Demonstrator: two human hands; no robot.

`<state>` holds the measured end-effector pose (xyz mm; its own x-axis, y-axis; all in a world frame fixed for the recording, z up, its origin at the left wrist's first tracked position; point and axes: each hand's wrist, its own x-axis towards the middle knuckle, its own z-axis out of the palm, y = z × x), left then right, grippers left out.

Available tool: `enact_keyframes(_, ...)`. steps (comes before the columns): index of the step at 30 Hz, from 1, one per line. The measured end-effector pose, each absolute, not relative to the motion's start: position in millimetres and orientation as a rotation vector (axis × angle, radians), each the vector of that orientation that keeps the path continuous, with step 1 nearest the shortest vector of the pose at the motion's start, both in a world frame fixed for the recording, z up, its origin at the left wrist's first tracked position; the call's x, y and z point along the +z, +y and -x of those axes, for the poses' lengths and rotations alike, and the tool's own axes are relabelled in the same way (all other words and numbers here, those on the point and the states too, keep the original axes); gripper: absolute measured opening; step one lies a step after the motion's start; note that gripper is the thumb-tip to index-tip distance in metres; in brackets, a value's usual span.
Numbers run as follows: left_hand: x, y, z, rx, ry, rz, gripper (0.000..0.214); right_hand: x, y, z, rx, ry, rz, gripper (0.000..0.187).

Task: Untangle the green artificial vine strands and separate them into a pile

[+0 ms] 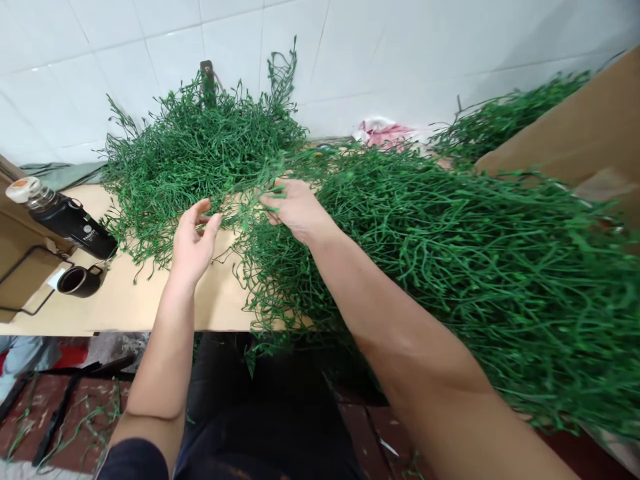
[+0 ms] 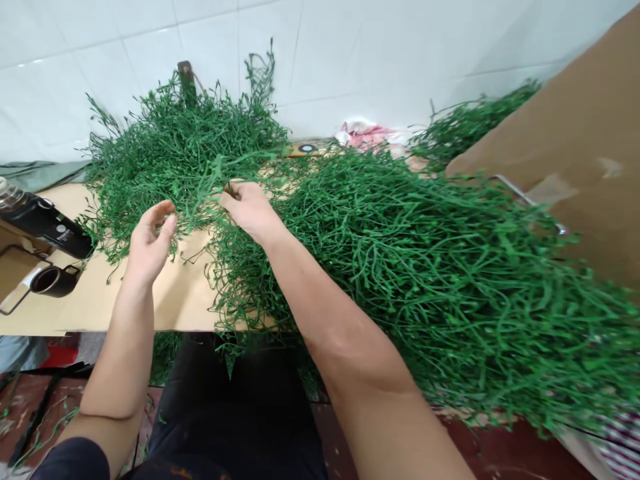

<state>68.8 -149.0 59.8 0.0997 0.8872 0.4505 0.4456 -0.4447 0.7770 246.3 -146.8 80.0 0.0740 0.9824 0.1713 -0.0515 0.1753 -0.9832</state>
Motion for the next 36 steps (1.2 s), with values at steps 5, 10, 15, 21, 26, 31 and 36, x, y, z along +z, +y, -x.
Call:
enact_keyframes(5,63,-144,-94,1.025,1.194,-2.114,0.027,89,-154,-235,1.134,-1.156,1.077,0.028)
enact_keyframes(10,67,-163,-101,0.874,0.994,-2.274,0.039,94,-142,-253,1.055,-1.101,1.159,0.031)
enact_keyframes(15,74,-182,-102,0.743,0.774,-2.446,0.042,99,-132,-284,0.945,-0.844,1.164,0.041)
enact_keyframes(21,58,-163,-110,0.888,1.132,-2.356,0.046,113,-147,-280,0.975,-0.92,1.065,0.045)
enact_keyframes(26,54,-151,-122,1.098,1.079,-2.168,0.055,124,-152,-276,1.029,-0.934,1.011,0.045)
enact_keyframes(31,54,-147,-133,0.89,1.024,-2.032,0.022,131,-154,-282,1.051,-0.896,0.959,0.044)
enact_keyframes(36,59,-157,-130,0.861,0.962,-1.907,0.022,132,-150,-297,1.014,-0.861,0.943,0.043)
